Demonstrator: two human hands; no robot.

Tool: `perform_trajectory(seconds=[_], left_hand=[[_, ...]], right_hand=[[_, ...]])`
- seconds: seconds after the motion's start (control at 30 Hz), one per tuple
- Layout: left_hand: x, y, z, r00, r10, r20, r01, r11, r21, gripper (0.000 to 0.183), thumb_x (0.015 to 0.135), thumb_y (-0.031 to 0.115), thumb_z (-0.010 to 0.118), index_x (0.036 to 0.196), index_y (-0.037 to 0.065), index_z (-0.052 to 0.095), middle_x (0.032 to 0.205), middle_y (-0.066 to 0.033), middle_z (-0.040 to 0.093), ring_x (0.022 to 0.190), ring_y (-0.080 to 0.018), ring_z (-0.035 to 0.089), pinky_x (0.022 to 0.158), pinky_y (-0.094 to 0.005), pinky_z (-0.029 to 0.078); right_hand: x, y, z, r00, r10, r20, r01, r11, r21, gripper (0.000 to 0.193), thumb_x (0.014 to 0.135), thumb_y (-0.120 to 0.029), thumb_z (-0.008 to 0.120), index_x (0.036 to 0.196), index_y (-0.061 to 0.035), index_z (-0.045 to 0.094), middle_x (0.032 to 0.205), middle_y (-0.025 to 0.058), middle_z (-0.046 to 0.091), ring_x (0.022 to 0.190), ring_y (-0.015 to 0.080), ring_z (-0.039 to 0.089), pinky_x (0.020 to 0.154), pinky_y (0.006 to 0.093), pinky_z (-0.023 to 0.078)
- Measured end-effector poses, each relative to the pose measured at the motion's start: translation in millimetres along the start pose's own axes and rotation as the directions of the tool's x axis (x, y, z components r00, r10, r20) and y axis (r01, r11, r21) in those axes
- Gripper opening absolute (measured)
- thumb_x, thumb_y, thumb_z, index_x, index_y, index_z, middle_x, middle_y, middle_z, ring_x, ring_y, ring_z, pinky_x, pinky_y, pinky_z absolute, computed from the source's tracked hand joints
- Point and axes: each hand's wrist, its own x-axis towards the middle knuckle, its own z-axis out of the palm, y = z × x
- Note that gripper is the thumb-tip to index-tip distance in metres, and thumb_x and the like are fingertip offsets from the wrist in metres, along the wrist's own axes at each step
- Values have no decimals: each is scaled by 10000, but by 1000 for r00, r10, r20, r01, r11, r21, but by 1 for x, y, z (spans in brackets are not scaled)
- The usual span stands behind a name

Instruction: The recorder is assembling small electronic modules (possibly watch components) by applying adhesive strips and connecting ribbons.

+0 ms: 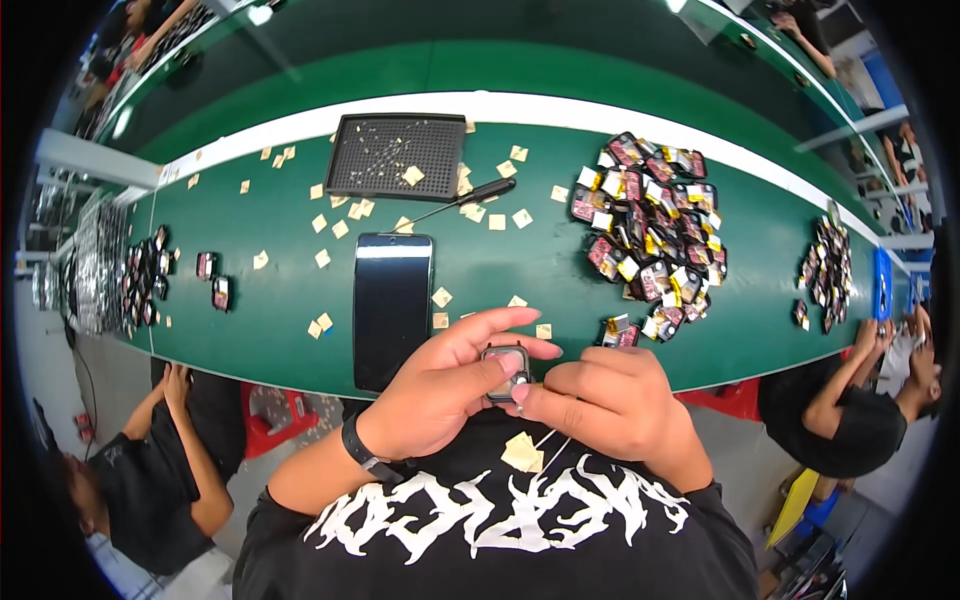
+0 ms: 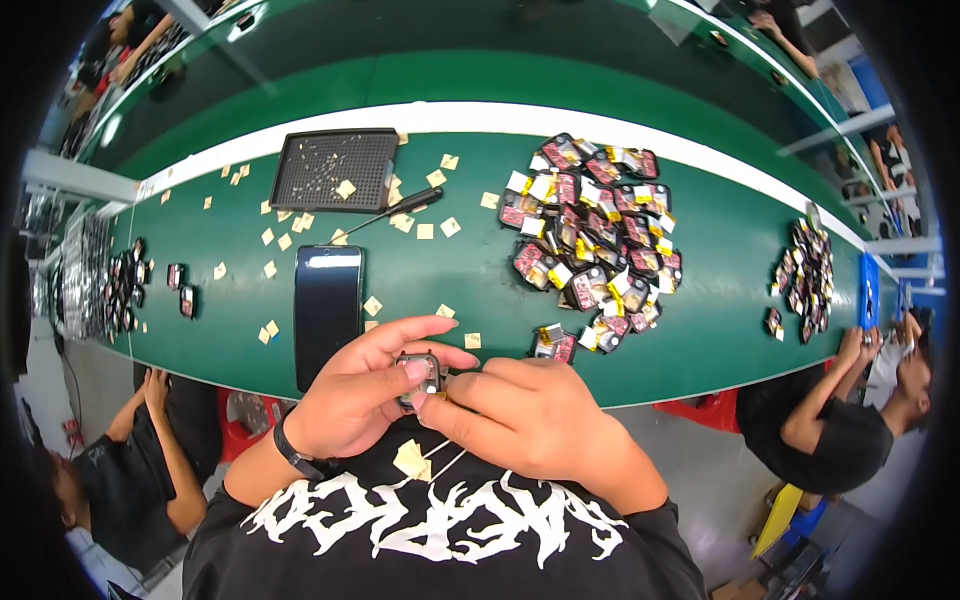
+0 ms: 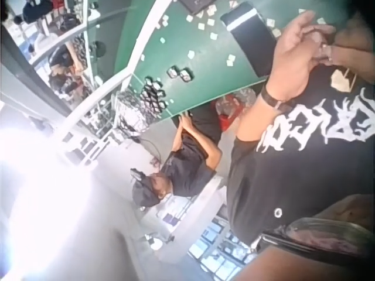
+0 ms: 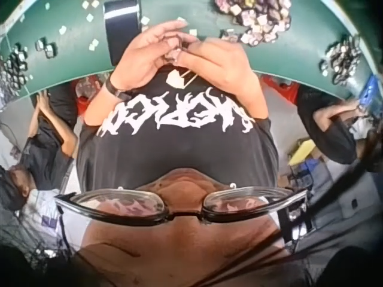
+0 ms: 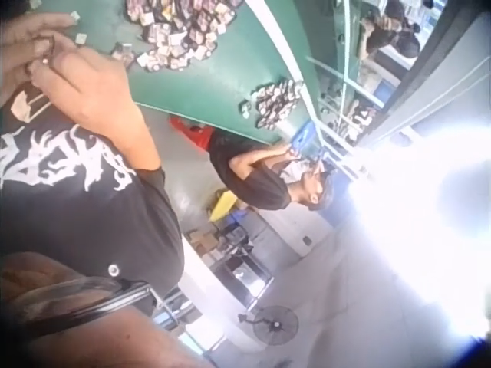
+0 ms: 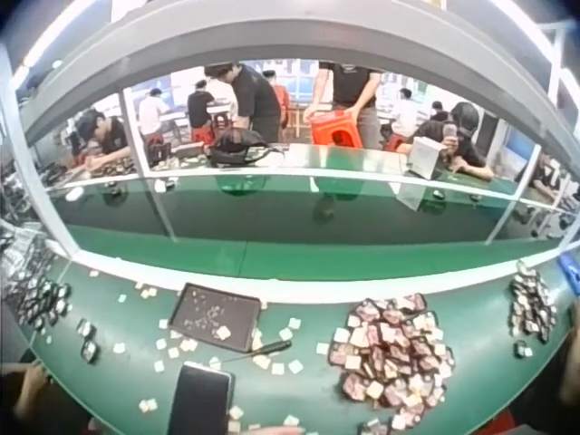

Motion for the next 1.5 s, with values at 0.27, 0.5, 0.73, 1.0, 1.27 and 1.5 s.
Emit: perform_trajectory(seconds=[0.27, 0.5, 0.73, 1.0, 1.27, 1.5], left_hand=[[0, -4, 11, 950, 282, -134, -303, 938, -170, 322, 1037, 67, 466, 1351, 6, 501, 1374, -210, 577, 1314, -288, 545, 1085, -434, 455], [7, -15, 21, 898, 399, -186, -421, 902, -98, 288, 1043, 73, 477, 1327, 42, 510, 1512, -248, 445, 1314, -275, 533, 1105, -426, 407], [-18, -7, 6, 911, 346, -227, -287, 923, 257, 301, 981, -40, 583, 1270, -23, 499, 1233, -167, 642, 1080, -192, 672, 920, -318, 557], [-20, 4, -13, 884, 439, -159, -392, 883, 258, 242, 970, -64, 589, 1193, -51, 494, 1115, -144, 656, 998, -188, 700, 866, -296, 595], [-25, 19, -27, 884, 459, -87, -423, 865, 270, 214, 987, -30, 580, 1182, -59, 497, 1093, -144, 637, 983, -206, 706, 859, -302, 598], [-35, 26, -29, 864, 501, -44, -469, 834, 290, 321, 1005, -38, 527, 1318, -80, 470, 1187, -157, 612, 1062, -196, 668, 908, -322, 582]], right_hand=[[-14, 12, 6, 822, 563, 83, -497, 638, 588, 318, 859, -80, 778, 1158, -33, 682, 928, 56, 658, 591, 52, 505, 521, 214, 392], [0, 11, 30, 727, 659, 193, -575, 431, 696, 486, 811, -47, 806, 1267, -36, 639, 888, -8, 675, 553, -24, 360, 477, 183, 273], [12, 15, 28, 745, 637, 201, -589, 485, 646, 373, 828, -48, 788, 1180, 23, 685, 939, 17, 693, 548, -5, 379, 474, 194, 309], [15, -12, 17, 650, 685, 330, -558, 135, 819, 335, 1080, -166, 480, 1377, -14, 456, 1018, 70, 660, 727, 46, 506, 622, 198, 423], [18, -44, 31, 606, 666, 435, -524, -76, 848, 199, 1067, -154, 510, 1219, -54, 429, 1001, 127, 676, 661, 61, 518, 561, 203, 420], [33, -60, 26, 560, 728, 395, -583, 8, 813, 146, 1040, -101, 553, 1141, -23, 482, 973, 132, 692, 657, 66, 572, 537, 206, 459]])
